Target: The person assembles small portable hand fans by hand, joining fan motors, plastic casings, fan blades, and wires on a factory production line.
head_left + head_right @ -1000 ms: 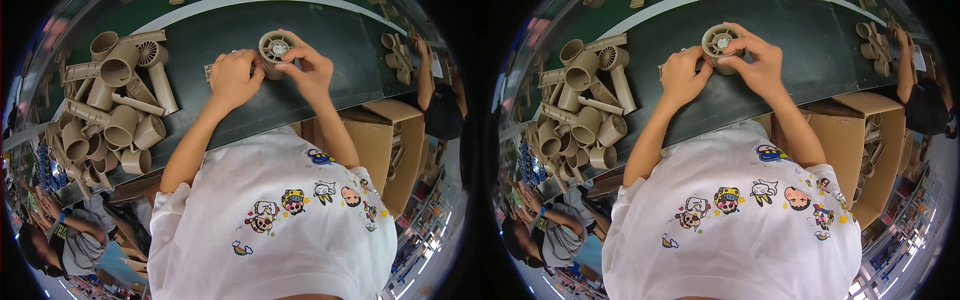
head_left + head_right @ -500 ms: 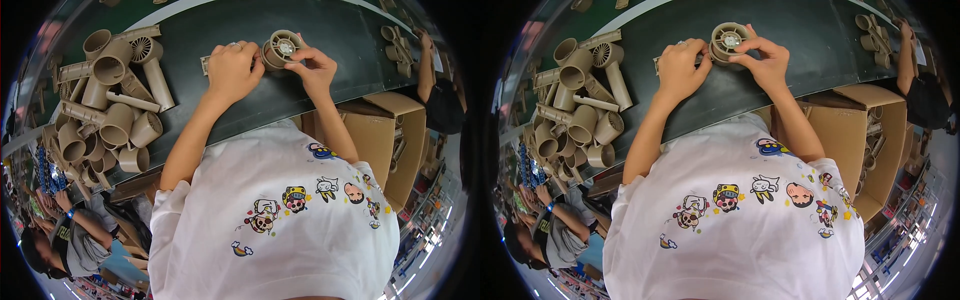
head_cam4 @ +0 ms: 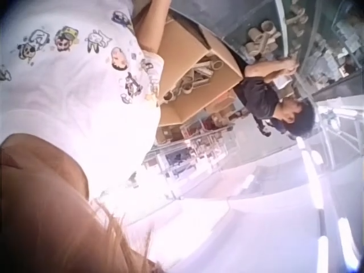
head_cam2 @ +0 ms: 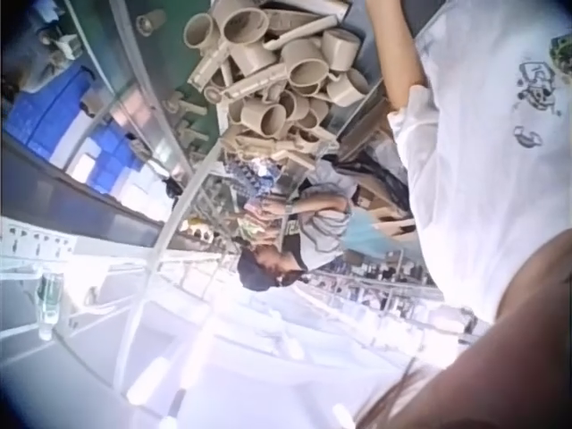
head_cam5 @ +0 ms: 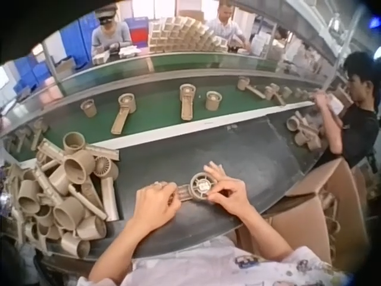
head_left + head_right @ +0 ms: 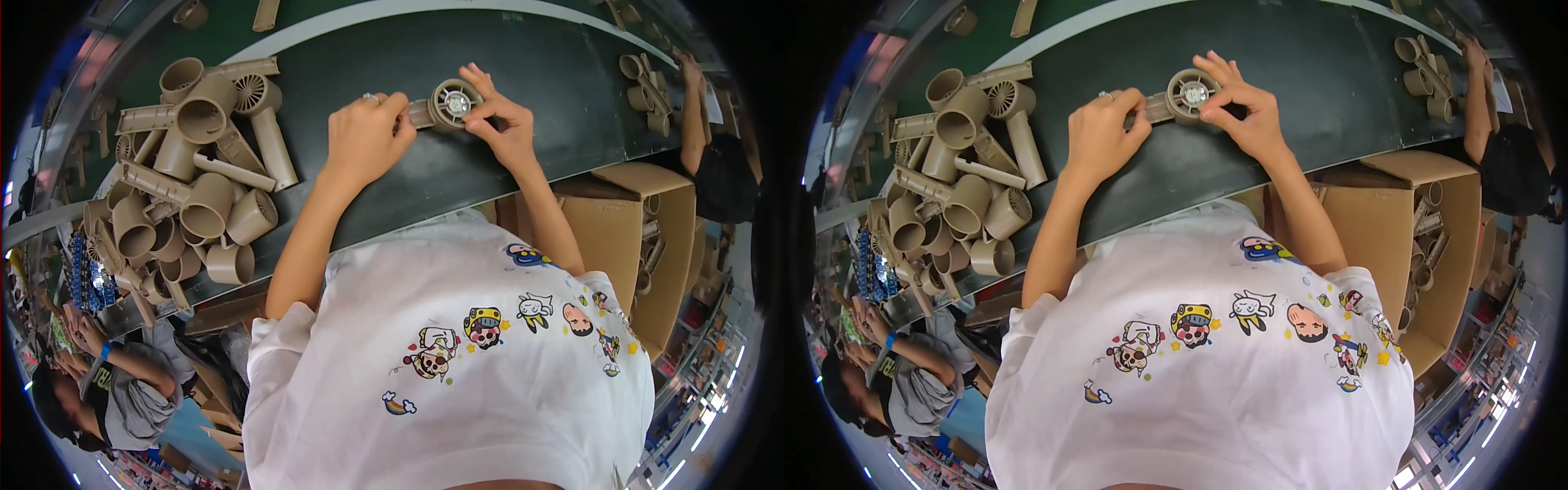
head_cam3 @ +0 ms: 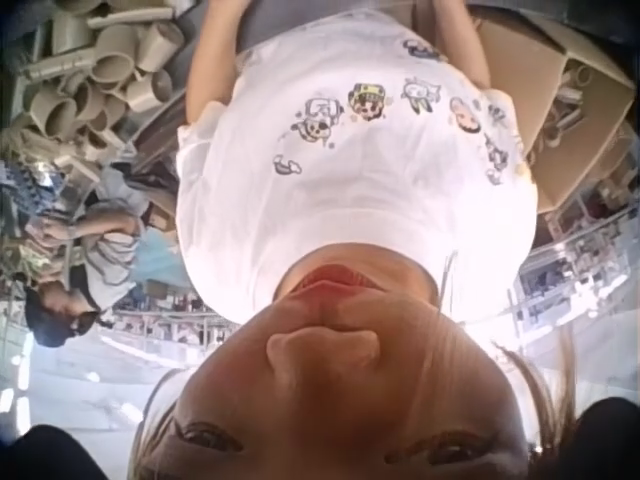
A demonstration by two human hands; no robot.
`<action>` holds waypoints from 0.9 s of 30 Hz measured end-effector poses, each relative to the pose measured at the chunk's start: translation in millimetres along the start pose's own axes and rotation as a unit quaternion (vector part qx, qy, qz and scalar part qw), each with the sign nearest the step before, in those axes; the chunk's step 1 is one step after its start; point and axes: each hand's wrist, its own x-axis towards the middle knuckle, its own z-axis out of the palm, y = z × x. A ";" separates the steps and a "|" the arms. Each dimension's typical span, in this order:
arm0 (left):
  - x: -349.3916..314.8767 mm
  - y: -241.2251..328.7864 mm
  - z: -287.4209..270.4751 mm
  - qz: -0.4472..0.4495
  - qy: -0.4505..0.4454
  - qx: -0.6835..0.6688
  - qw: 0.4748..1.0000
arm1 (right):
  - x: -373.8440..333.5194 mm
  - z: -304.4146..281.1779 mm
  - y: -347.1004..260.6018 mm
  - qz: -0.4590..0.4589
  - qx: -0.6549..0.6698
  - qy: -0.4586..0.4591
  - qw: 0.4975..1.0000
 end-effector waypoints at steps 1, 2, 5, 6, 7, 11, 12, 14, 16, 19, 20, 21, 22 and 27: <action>0.1 -0.5 -1.5 0.004 0.003 0.003 1.000 | 0.9 -0.7 -1.3 -0.006 0.000 0.002 1.000; 0.3 -1.0 -2.4 0.002 -0.005 -0.004 1.000 | 2.3 -1.6 -2.8 0.009 -0.008 -0.009 1.000; -2.3 0.0 -0.4 0.007 -0.007 -0.002 1.000 | 5.1 2.1 -10.8 0.046 0.016 -0.010 0.999; -1.6 0.7 0.6 0.009 -0.014 0.013 1.000 | 10.7 2.0 -12.8 0.040 -0.005 -0.014 0.999; -0.8 2.2 1.1 0.008 -0.009 0.016 1.000 | 15.8 1.3 -16.9 0.035 -0.004 -0.017 0.999; -2.1 10.8 5.5 0.015 -0.020 0.045 0.999 | 35.2 2.0 -36.4 0.080 -0.092 -0.098 0.988; -0.6 12.7 7.4 0.021 -0.013 0.058 0.998 | 39.6 2.7 -36.4 0.067 -0.102 -0.100 0.987; -0.5 13.7 10.2 0.013 -0.014 0.052 0.998 | 41.6 3.9 -36.2 0.054 -0.110 -0.105 0.987; 2.0 14.1 13.1 0.004 -0.015 0.045 0.999 | 40.7 2.5 -36.2 0.070 -0.119 -0.104 0.985; 6.3 16.1 15.2 -0.051 -0.026 0.033 0.998 | 42.1 5.8 -36.2 0.072 -0.127 -0.092 0.985; 7.1 17.0 15.5 -0.080 -0.030 0.042 0.995 | 42.4 7.2 -38.3 0.073 -0.125 -0.093 0.985; 7.3 17.3 15.0 -0.109 -0.033 0.052 0.992 | 42.7 8.5 -42.0 0.092 -0.131 -0.094 0.983; 6.3 15.7 13.2 -0.111 -0.034 0.053 0.992 | 42.8 9.9 -43.9 0.110 -0.137 -0.094 0.980; -1.8 6.2 -6.0 -0.051 -0.074 -0.013 0.996 | 31.4 3.3 -33.7 0.039 -0.204 -0.109 0.972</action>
